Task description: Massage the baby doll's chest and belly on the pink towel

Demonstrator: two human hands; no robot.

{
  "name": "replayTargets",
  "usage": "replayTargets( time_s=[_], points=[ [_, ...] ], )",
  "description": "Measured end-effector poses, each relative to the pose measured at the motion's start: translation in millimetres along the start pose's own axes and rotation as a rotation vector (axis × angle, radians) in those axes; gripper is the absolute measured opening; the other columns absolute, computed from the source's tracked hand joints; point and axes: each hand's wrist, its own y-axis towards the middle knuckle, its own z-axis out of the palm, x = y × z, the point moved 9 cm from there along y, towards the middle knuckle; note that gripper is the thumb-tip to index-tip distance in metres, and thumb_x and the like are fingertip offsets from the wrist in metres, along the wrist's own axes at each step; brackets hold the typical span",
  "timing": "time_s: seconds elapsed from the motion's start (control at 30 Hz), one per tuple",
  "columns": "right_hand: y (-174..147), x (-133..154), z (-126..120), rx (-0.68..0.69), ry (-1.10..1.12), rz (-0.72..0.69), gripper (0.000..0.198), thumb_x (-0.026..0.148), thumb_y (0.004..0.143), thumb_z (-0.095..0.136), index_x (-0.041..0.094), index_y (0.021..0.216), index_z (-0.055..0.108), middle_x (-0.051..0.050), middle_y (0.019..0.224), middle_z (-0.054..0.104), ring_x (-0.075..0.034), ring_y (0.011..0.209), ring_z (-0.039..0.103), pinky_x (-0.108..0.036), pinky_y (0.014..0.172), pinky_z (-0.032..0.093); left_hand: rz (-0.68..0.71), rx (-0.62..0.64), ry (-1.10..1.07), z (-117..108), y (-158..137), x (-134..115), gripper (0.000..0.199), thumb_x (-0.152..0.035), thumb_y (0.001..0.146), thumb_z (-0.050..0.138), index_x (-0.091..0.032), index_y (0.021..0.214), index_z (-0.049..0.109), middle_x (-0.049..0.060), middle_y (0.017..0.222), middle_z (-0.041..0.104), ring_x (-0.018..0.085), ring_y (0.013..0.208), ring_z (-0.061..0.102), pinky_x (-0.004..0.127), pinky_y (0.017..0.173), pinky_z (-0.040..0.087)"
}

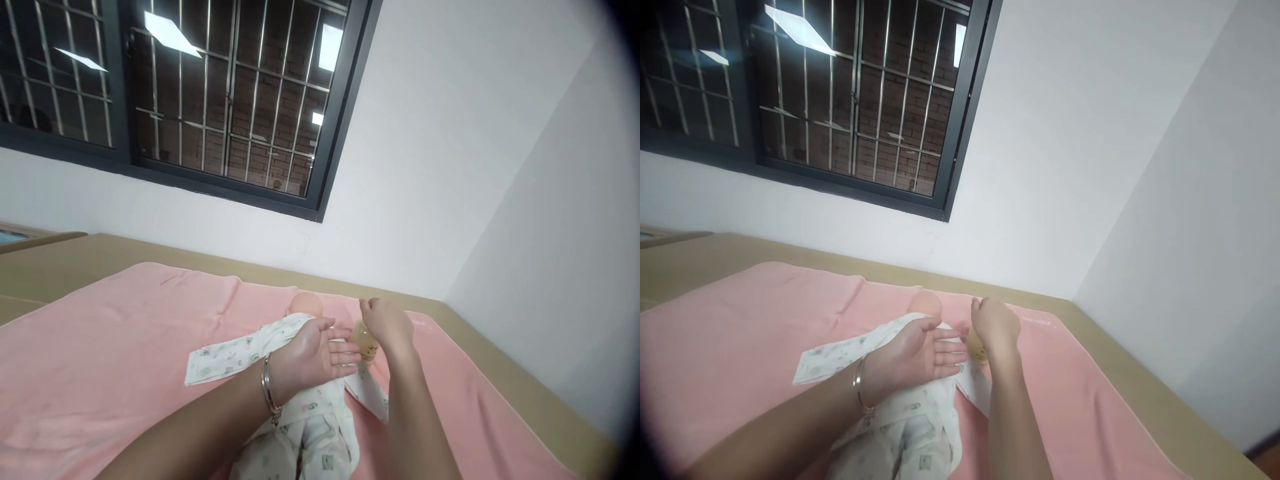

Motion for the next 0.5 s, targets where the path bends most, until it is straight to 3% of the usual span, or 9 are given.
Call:
replayTargets(
  time_s=[0.13,0.33,0.4,0.5],
  points=[
    [-2,-8,5,0.018,0.028,0.024,0.053,0.048,0.096,0.024,0.021,0.083,0.068,-0.012,0.089,0.072,-0.028,0.083,0.067,-0.036,0.069,0.045,0.039,0.041,-0.002,7,-34,-7,0.046,-0.039,0.090,0.045,-0.007,0.122,0.053,0.023,0.126,0.059,0.028,0.108,0.065,0.041,0.099,0.048],
    [-1,-17,14,0.018,0.031,0.000,0.052,0.049,0.095,0.026,0.022,0.075,0.065,-0.010,0.081,0.070,-0.026,0.078,0.066,-0.034,0.065,0.044,0.173,0.087,-0.060,0,-60,-29,0.045,-0.038,0.089,0.048,-0.006,0.120,0.054,0.024,0.123,0.061,0.029,0.113,0.064,0.041,0.101,0.048],
    [-3,-15,15,0.038,0.060,0.000,0.051,0.050,0.094,0.028,0.021,0.082,0.068,-0.011,0.085,0.071,-0.027,0.083,0.067,-0.037,0.070,0.046,0.222,0.086,-0.077,-2,-68,-36,0.044,-0.037,0.089,0.049,-0.006,0.121,0.054,0.024,0.124,0.061,0.029,0.115,0.062,0.042,0.102,0.048],
    [-17,-1,9,0.020,0.223,-0.044,0.048,0.051,0.093,0.036,0.019,0.109,0.068,-0.013,0.110,0.070,-0.030,0.104,0.065,-0.042,0.085,0.048,0.302,0.027,-0.071,-5,-80,-44,0.041,-0.036,0.089,0.049,-0.009,0.118,0.057,0.021,0.127,0.061,0.028,0.119,0.061,0.041,0.105,0.046]
  ],
)
